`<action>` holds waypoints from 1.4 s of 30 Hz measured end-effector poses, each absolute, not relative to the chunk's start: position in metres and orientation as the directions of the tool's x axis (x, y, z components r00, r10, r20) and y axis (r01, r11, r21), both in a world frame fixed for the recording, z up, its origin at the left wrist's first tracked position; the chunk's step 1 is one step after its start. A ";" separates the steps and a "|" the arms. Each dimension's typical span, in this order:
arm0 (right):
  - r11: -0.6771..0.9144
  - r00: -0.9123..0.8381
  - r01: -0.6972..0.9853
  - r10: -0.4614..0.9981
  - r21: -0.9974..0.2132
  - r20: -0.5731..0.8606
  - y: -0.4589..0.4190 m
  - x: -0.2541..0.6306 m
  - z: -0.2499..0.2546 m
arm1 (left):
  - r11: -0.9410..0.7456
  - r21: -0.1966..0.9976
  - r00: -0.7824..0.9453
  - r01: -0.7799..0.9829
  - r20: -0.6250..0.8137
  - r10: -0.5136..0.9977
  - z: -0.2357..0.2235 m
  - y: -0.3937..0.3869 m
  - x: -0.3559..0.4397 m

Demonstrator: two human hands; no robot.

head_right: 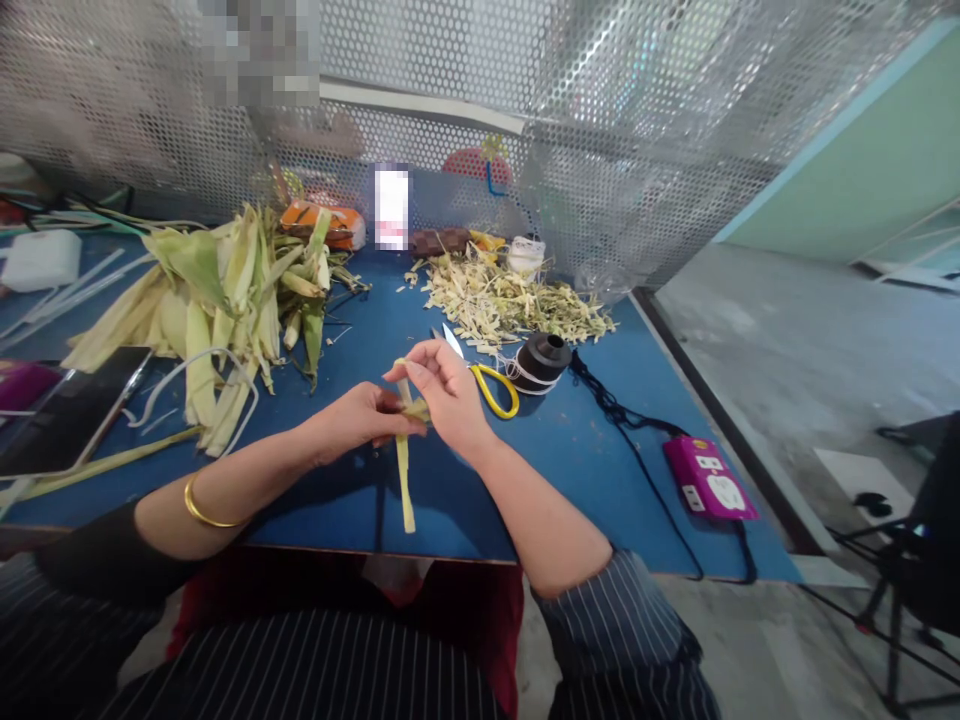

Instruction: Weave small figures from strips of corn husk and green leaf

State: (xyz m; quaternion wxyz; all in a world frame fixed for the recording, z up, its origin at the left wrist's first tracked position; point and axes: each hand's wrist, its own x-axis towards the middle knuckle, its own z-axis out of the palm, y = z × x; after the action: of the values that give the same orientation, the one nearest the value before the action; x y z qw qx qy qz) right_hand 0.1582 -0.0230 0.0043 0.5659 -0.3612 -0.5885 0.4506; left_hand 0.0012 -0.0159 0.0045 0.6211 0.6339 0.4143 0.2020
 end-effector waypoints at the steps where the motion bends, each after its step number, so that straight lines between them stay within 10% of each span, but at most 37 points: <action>1: 0.363 -0.066 -0.029 0.929 -0.931 0.364 -0.020 0.164 0.006 | 0.134 0.963 0.539 0.235 -0.244 0.806 0.005 -0.015 0.001; 7: 0.585 -0.368 0.545 0.811 -0.601 0.455 -0.002 0.197 0.013 | 0.228 0.974 0.421 0.006 -0.209 0.883 0.013 -0.003 -0.008; 20: 0.520 -0.344 0.835 0.749 -0.179 0.567 -0.012 0.184 0.006 | 0.246 0.969 0.464 0.020 -0.227 0.856 0.007 -0.003 -0.005; 33: 0.523 0.120 0.732 0.533 -0.437 0.838 -0.038 0.180 0.021 | 0.328 0.920 0.213 -0.212 -0.284 0.935 0.009 0.008 -0.006; 42: 0.205 -0.120 0.376 0.978 -0.904 0.172 -0.029 0.125 -0.020 | 0.263 0.916 0.253 -0.303 -0.189 0.949 -0.001 0.000 0.004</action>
State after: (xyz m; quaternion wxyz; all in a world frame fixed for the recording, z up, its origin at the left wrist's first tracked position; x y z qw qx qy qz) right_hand 0.1252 -0.0294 -0.0200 0.4160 -0.5165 -0.6553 0.3615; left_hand 0.0036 0.0004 -0.0005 0.6838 0.3987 0.4050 0.4577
